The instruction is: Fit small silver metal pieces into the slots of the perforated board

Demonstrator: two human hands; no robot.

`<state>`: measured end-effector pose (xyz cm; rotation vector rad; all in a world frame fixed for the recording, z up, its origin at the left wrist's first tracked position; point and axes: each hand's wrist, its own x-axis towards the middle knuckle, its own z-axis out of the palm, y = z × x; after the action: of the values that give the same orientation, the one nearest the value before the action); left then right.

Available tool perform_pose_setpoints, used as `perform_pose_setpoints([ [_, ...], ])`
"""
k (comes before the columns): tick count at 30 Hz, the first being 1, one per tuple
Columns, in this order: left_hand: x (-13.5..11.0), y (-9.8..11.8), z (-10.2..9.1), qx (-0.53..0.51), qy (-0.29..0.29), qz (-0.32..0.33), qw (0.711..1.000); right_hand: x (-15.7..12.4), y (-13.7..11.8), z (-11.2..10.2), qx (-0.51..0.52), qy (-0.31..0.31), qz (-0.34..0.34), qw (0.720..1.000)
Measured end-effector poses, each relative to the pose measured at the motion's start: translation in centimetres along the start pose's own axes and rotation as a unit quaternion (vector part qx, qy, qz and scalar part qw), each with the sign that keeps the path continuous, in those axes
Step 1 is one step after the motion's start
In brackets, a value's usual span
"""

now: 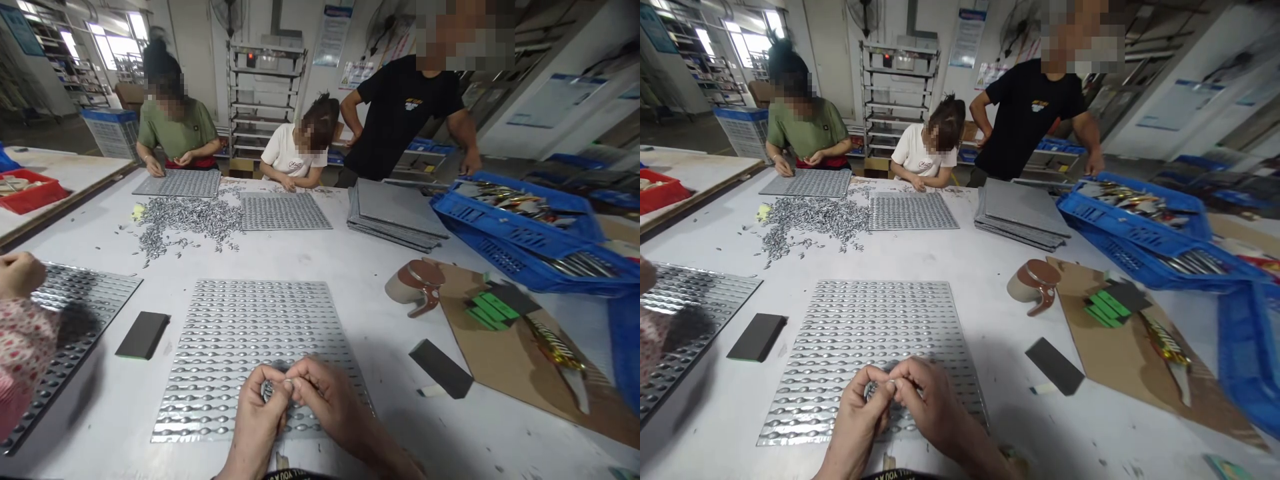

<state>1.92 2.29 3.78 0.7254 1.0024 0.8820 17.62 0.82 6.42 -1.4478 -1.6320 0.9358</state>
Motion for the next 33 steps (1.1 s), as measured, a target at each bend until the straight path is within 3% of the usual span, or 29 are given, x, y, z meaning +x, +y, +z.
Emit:
perform_pose_setpoints([
  [5,0.0,0.0,0.2,0.013,-0.043,0.019,0.999,-0.4,1.2,-0.2,0.017,0.014,0.020,1.000],
  [12,0.1,-0.7,0.0,0.034,-0.061,-0.020,0.997,-0.8,2.2,-1.0,0.014,0.032,0.032,0.999],
  [20,0.6,-1.3,-0.1,0.018,-0.092,-0.024,0.995,-0.8,1.6,-1.3,0.027,-0.018,0.042,0.999],
  [33,0.5,-0.1,-0.1,0.130,-0.045,0.052,0.989,-0.3,1.4,-0.1,0.120,-0.020,0.093,0.988],
])
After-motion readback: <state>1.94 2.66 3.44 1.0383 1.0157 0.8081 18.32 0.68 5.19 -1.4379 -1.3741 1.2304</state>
